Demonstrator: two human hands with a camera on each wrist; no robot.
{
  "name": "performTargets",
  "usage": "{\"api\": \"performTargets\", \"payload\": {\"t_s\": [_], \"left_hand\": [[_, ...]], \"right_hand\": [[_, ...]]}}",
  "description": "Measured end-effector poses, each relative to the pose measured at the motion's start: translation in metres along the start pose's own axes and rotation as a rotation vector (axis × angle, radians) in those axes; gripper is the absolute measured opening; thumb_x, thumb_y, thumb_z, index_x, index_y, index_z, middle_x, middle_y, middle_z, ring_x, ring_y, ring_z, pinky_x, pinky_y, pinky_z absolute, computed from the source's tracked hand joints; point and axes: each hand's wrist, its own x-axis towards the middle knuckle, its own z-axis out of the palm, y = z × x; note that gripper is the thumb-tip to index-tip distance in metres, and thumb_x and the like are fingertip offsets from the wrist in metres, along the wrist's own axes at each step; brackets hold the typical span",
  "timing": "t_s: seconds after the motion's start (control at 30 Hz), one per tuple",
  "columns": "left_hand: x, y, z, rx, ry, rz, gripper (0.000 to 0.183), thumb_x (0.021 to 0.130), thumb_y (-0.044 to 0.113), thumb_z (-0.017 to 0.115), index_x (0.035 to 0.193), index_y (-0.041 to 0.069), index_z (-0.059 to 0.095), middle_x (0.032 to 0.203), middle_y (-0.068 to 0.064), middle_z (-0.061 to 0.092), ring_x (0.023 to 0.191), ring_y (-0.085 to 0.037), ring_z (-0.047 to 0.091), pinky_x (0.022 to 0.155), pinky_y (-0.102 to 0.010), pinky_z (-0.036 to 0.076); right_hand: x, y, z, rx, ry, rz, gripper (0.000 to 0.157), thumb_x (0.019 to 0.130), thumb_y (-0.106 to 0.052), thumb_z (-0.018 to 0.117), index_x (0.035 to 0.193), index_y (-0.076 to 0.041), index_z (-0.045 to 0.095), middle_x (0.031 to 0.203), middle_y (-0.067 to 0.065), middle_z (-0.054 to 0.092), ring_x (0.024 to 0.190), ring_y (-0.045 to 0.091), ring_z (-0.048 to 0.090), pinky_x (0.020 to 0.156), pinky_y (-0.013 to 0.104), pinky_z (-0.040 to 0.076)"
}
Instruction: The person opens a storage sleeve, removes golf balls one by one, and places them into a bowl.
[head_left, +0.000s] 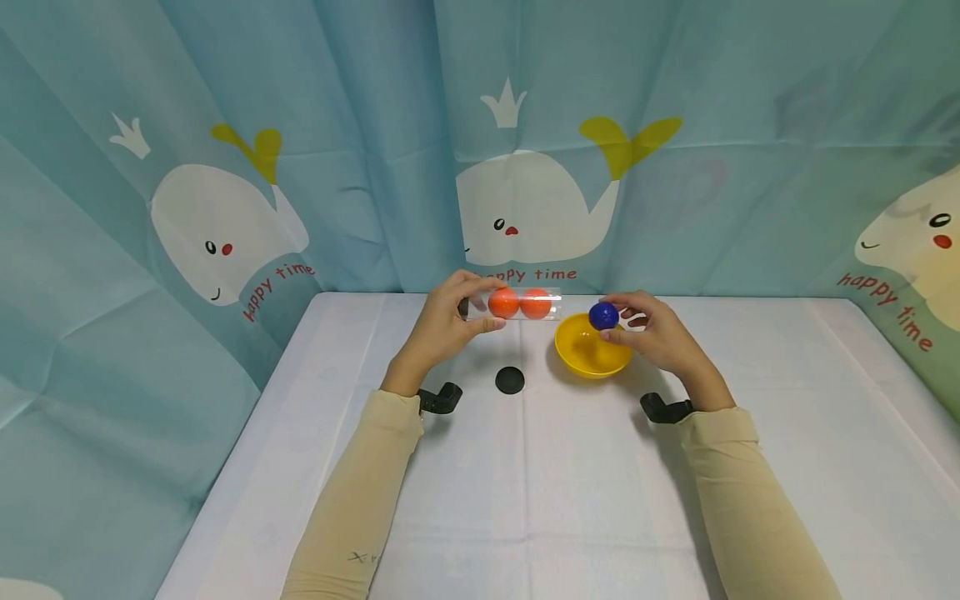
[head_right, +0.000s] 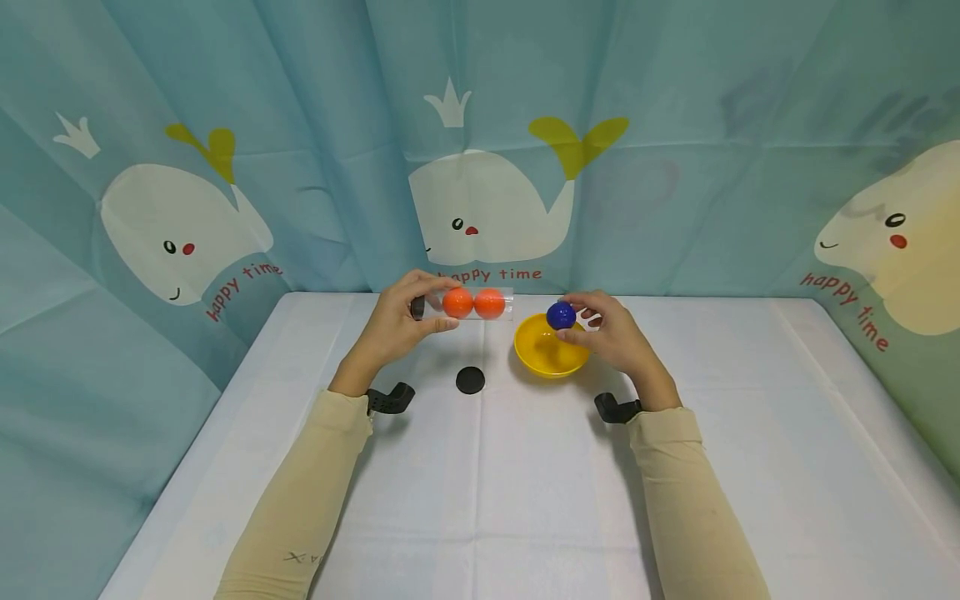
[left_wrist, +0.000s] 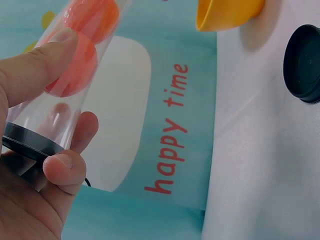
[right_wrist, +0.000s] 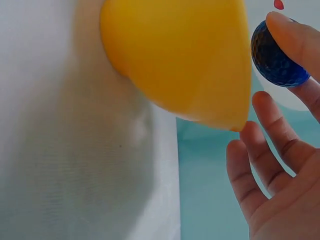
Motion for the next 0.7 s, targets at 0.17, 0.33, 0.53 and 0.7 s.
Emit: {"api": "performTargets", "payload": {"t_s": [0.17,0.33,0.53,0.7], "left_hand": [[0.0,-0.001,0.0,-0.006,0.008,-0.009,0.049,0.08,0.018,0.088,0.126,0.02,0.072,0.113,-0.003,0.062,0.092,-0.031,0.06,0.073,-0.03,0.042],[-0.001,-0.001,0.001,-0.009,0.012,-0.01,0.049,0.08,0.017,0.088,0.127,0.019,0.072,0.114,-0.004,0.063,0.092,-0.027,0.06,0.073,-0.03,0.043],[-0.001,0.0,0.001,-0.011,0.011,-0.008,0.049,0.08,0.019,0.088,0.126,0.019,0.072,0.113,-0.004,0.063,0.093,-0.03,0.06,0.073,-0.03,0.043],[0.0,-0.001,0.001,-0.004,0.012,-0.011,0.049,0.08,0.02,0.088,0.126,0.019,0.072,0.113,-0.003,0.063,0.092,-0.028,0.059,0.073,-0.03,0.043]], "right_hand": [[0.002,0.006,0.003,0.015,-0.013,0.003,0.047,0.092,-0.015,0.077,0.135,-0.004,0.062,0.129,0.018,0.058,0.114,0.03,0.049,0.098,0.045,0.044],[0.001,0.012,0.005,0.012,-0.041,0.027,0.046,0.092,-0.016,0.077,0.134,-0.004,0.063,0.132,0.018,0.056,0.118,0.031,0.049,0.099,0.045,0.045],[0.0,0.014,0.009,0.009,-0.077,0.067,0.045,0.092,-0.02,0.078,0.133,-0.006,0.064,0.136,0.018,0.056,0.123,0.034,0.049,0.103,0.05,0.042],[-0.001,0.015,0.011,-0.001,-0.111,0.099,0.048,0.094,-0.022,0.076,0.137,-0.006,0.061,0.141,0.019,0.052,0.129,0.039,0.045,0.106,0.056,0.039]]}}
